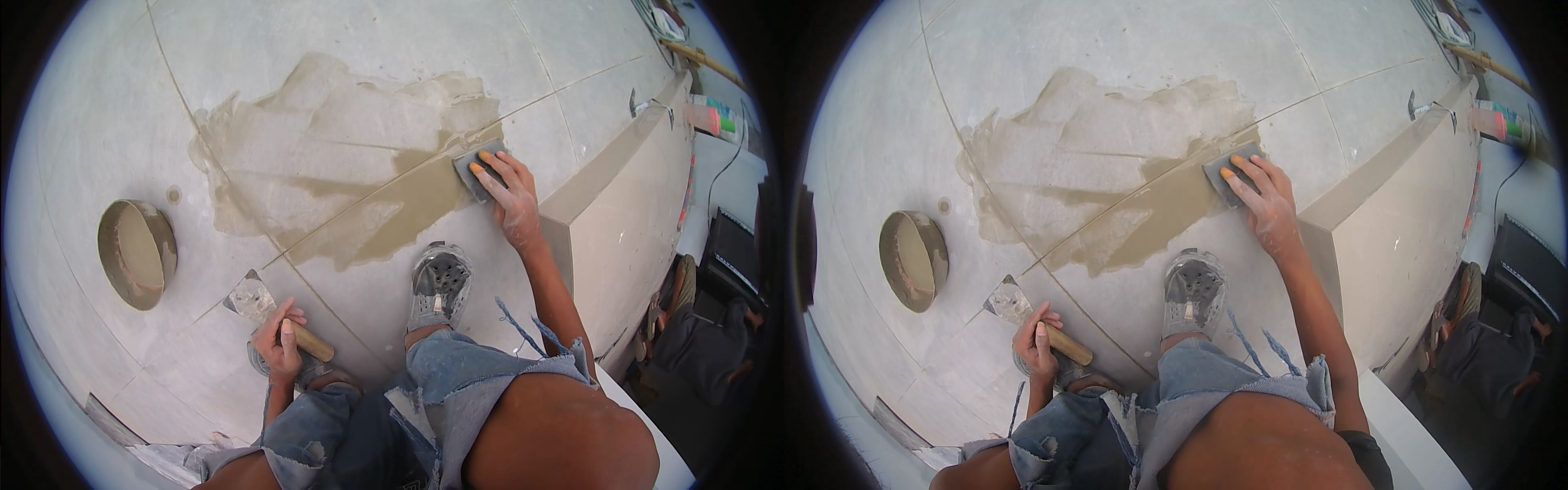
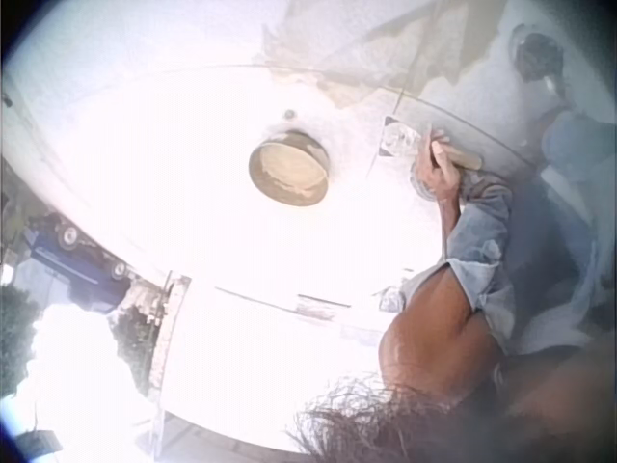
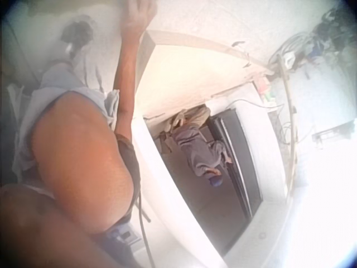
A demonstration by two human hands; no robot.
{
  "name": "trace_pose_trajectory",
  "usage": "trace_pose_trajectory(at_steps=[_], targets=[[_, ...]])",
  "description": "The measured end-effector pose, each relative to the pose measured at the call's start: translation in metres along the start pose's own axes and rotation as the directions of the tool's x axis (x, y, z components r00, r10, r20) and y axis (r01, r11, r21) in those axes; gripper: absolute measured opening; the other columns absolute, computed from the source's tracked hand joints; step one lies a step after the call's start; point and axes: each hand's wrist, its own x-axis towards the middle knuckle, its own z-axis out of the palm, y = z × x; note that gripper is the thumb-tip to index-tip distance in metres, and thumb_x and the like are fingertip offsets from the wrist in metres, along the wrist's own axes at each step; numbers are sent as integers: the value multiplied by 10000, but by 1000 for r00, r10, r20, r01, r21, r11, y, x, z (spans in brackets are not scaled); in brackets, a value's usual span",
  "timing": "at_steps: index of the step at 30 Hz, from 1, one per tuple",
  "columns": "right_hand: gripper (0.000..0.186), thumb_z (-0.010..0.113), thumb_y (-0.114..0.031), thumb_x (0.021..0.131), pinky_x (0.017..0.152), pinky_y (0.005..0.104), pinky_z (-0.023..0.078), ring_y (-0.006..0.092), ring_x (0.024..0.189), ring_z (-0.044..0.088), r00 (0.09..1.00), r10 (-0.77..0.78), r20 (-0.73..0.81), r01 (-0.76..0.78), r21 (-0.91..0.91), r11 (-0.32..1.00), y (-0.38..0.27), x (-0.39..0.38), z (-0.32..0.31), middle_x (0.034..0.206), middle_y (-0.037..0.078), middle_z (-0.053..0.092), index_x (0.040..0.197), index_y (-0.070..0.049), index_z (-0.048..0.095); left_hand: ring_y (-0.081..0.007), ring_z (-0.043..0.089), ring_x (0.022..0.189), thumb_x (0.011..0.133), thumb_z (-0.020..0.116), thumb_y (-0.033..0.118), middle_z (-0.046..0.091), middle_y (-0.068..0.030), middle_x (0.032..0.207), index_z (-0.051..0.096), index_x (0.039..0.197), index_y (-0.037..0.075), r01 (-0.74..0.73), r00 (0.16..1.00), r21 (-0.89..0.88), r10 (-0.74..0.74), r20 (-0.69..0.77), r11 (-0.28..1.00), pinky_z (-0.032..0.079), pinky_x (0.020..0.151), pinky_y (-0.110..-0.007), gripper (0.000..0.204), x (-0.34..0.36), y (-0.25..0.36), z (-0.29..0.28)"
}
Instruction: The person applies grout to tile joints using a rubber float, repeatedly dipping the float into a bowl of grout and spreading it across the floor. The person also uses a trowel to scrape excess grout from the float and occasionally wipes the float against the bowl.
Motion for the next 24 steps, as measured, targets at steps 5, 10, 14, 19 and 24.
trace_pose_trajectory(at_steps=[5,10,14,19,24], targets=[[613,658,129,771,1132,433,493,341,1322,613,1000,15,-11,-15,13,1000,1,6,-5,1410,67,709,1302,-146,791,-220,714,797,1116,542,325,757,-165,974,726,1311,-72,0,1000,3,0,3,1000,560,765,-352,480,0,0,0],[579,634,144,814,1108,427,508,334,1280,636,997,15,-80,-12,35,999,8,34,-21,1389,67,719,1296,-137,789,-222,712,802,1114,531,311,755,-165,973,725,1305,-76,15,1000,11,-15,12,1000,562,775,-354,473,0,3,0],[573,613,161,840,1090,415,517,310,1254,645,999,-15,-38,17,73,997,14,74,-23,1359,60,728,1294,-146,782,-231,736,797,1105,542,286,767,-161,953,726,1307,-64,21,1000,15,-21,4,1000,571,761,-350,444,0,3,-1],[555,629,142,847,1098,414,518,291,1259,644,984,-173,43,172,21,985,5,125,-21,1338,53,736,1289,-155,785,-232,736,805,1106,541,279,766,-161,962,726,1311,-61,3,1000,16,-3,8,1000,571,768,-352,438,2,5,0],[577,627,151,839,1107,411,530,297,1265,644,935,-286,211,283,46,958,-13,145,-15,1373,47,728,1305,-151,782,-226,712,823,1117,521,289,752,-169,996,722,1315,-71,8,1000,29,-8,12,1000,562,792,-358,457,-1,2,-4]])
